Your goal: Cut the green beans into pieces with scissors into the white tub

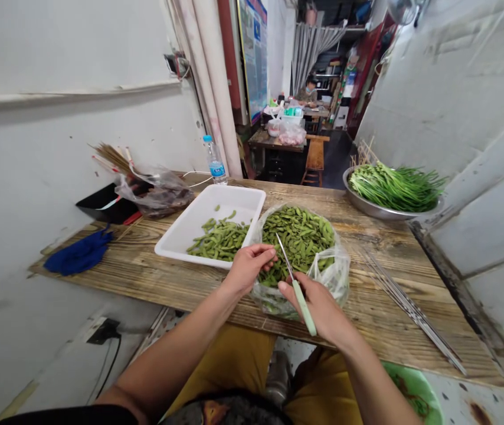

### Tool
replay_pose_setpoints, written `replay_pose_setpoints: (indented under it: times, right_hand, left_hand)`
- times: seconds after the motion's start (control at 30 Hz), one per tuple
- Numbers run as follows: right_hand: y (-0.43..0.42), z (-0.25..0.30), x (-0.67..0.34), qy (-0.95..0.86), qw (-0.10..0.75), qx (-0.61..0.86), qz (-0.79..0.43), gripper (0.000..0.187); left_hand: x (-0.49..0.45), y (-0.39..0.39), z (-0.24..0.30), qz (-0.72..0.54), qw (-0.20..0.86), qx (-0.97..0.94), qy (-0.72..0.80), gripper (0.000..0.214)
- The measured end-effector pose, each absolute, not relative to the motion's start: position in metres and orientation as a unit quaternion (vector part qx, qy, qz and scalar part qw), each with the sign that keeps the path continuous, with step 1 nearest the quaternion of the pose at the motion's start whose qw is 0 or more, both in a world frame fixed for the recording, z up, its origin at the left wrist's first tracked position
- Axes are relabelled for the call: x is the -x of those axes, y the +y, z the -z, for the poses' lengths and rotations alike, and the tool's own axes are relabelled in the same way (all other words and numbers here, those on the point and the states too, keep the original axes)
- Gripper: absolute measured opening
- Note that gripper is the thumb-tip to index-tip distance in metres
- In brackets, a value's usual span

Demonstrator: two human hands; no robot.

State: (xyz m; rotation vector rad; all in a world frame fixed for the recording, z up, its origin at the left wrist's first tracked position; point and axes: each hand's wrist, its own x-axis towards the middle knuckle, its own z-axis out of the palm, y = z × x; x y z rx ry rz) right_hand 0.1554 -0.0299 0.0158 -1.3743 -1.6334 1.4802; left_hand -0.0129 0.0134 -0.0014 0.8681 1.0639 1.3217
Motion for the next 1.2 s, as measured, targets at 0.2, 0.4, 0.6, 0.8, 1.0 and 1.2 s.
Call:
replay_pose_setpoints:
  times: [0.2,0.4,0.6,0.8,1.0,1.2]
  right_hand:
    - [-0.031,-0.021,-0.151,-0.597,0.263,0.502,-0.568,0.030]
    - [-0.019,-0.017,-0.156,-0.549,0.280,0.536,-0.577,0.040]
    - [-0.014,-0.020,-0.166,-0.446,0.352,0.455,-0.686,0.045]
    - [-0.016,-0.016,-0.162,-0.491,0.347,0.492,-0.629,0.045]
    - [-0.018,-0.028,-0.150,-0.528,0.352,0.512,-0.579,0.042]
    - [-0.015,-0.029,-0.149,-0.551,0.346,0.513,-0.561,0.044]
  left_hand:
    - [0.014,0.012,0.000,-0.548,0.582,-0.387,0.460,0.022]
    - [0.012,0.032,0.003,-0.506,0.652,-0.369,0.427,0.023]
    - [-0.002,0.047,-0.002,-0.552,0.702,-0.261,0.366,0.030]
    - [-0.023,0.043,-0.008,-0.620,0.652,-0.246,0.361,0.036]
    - [-0.032,0.039,-0.012,-0.631,0.647,-0.216,0.369,0.039]
    - [-0.032,0.039,-0.013,-0.630,0.642,-0.200,0.388,0.038]
